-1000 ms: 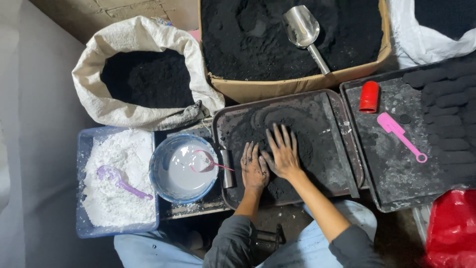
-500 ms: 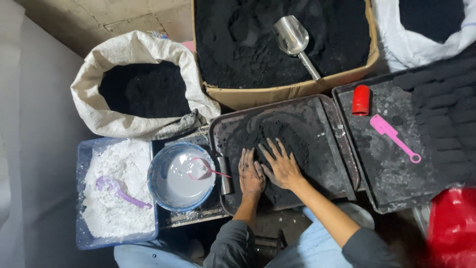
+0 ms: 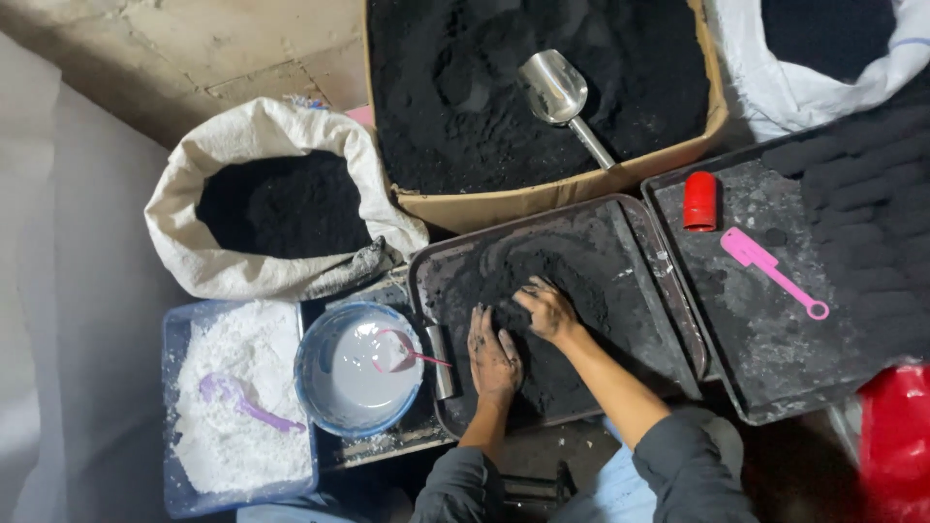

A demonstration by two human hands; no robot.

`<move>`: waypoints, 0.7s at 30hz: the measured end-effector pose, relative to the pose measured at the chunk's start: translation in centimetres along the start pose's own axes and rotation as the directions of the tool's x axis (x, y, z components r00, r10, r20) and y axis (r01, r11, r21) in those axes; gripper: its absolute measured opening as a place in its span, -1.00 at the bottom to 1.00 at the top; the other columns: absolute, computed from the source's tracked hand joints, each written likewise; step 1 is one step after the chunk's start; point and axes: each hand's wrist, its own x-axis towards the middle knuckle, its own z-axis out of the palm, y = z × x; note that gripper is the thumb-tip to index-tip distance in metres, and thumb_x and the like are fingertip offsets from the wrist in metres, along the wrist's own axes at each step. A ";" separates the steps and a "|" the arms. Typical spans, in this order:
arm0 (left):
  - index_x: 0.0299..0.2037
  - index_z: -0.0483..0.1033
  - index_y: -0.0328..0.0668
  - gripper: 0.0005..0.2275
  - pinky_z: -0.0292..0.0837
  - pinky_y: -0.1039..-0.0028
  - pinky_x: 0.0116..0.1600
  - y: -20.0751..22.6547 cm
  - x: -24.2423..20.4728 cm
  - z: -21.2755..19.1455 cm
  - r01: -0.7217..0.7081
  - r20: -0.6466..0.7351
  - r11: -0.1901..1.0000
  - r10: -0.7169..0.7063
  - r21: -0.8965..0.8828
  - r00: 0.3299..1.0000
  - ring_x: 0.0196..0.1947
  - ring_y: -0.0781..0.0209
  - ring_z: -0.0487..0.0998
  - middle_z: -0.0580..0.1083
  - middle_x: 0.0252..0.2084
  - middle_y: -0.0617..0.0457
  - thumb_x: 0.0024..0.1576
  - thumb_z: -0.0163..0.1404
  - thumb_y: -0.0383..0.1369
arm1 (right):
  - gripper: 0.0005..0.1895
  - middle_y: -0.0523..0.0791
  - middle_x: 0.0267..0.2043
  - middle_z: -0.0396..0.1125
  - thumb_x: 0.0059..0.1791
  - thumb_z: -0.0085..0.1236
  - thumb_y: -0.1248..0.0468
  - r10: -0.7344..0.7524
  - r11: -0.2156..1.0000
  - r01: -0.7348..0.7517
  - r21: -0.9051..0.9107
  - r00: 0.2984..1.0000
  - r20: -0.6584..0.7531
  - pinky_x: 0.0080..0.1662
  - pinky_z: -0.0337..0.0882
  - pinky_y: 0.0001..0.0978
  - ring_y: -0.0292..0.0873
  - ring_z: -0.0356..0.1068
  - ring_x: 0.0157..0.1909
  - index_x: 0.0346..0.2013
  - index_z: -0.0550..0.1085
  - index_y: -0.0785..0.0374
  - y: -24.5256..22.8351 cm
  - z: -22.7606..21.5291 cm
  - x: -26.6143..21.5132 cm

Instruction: The person mixes a black powder with a white liquid in a tray using their hands. They knead the mixture into a cohesive mass and then shape it into small cylindrical briquettes, placing the finished pieces onto a tray to the right.

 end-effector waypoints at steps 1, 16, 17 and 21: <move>0.18 0.02 -0.13 -0.63 -0.05 0.27 0.24 -0.1 0.4 0.0 -0.010 0.006 1.000 0.010 0.002 1.000 0.25 0.02 0.02 0.09 0.21 -0.12 0.15 -0.46 -0.31 | -0.82 -0.04 -0.48 0.37 -0.18 -0.09 0.22 0.007 1.000 -0.007 -0.004 1.000 -0.008 0.02 0.29 -0.15 -0.05 0.42 -0.31 -0.36 0.43 0.13 -0.8 -0.3 0.8; 0.12 0.07 -0.15 -0.68 -0.05 0.25 0.25 0.5 0.1 -0.6 -0.009 -0.050 1.000 0.011 0.023 0.999 0.26 -0.01 0.00 0.05 0.22 -0.12 0.16 -0.41 -0.34 | -0.47 0.05 0.28 -0.10 -0.02 -0.23 0.08 0.529 0.847 -0.511 -0.148 0.837 0.138 0.17 -0.15 0.08 0.07 -0.21 0.32 0.22 0.08 0.16 -4.6 -11.2 2.0; 0.13 0.08 -0.15 -0.68 -0.05 0.27 0.25 0.4 0.1 -0.5 -0.023 -0.053 0.999 0.024 0.023 0.998 0.25 0.01 0.01 0.06 0.21 -0.10 0.16 -0.42 -0.33 | -0.48 0.00 0.24 -0.01 -0.03 -0.22 0.07 0.460 0.888 -0.457 -0.062 0.869 0.184 0.18 -0.12 0.05 0.02 -0.12 0.29 0.21 0.11 0.11 -4.4 -10.5 2.8; 0.11 0.08 -0.16 -0.67 -0.05 0.28 0.27 -0.3 0.1 0.0 -0.060 -0.043 0.998 0.061 0.028 0.997 0.25 0.02 0.04 0.11 0.18 -0.10 0.14 -0.41 -0.35 | -0.46 0.05 0.12 0.15 -0.09 -0.16 -0.06 0.223 0.974 -0.194 -0.115 0.898 0.379 0.14 0.04 0.02 0.03 0.05 0.23 0.11 0.23 0.08 -6.9 -7.9 5.5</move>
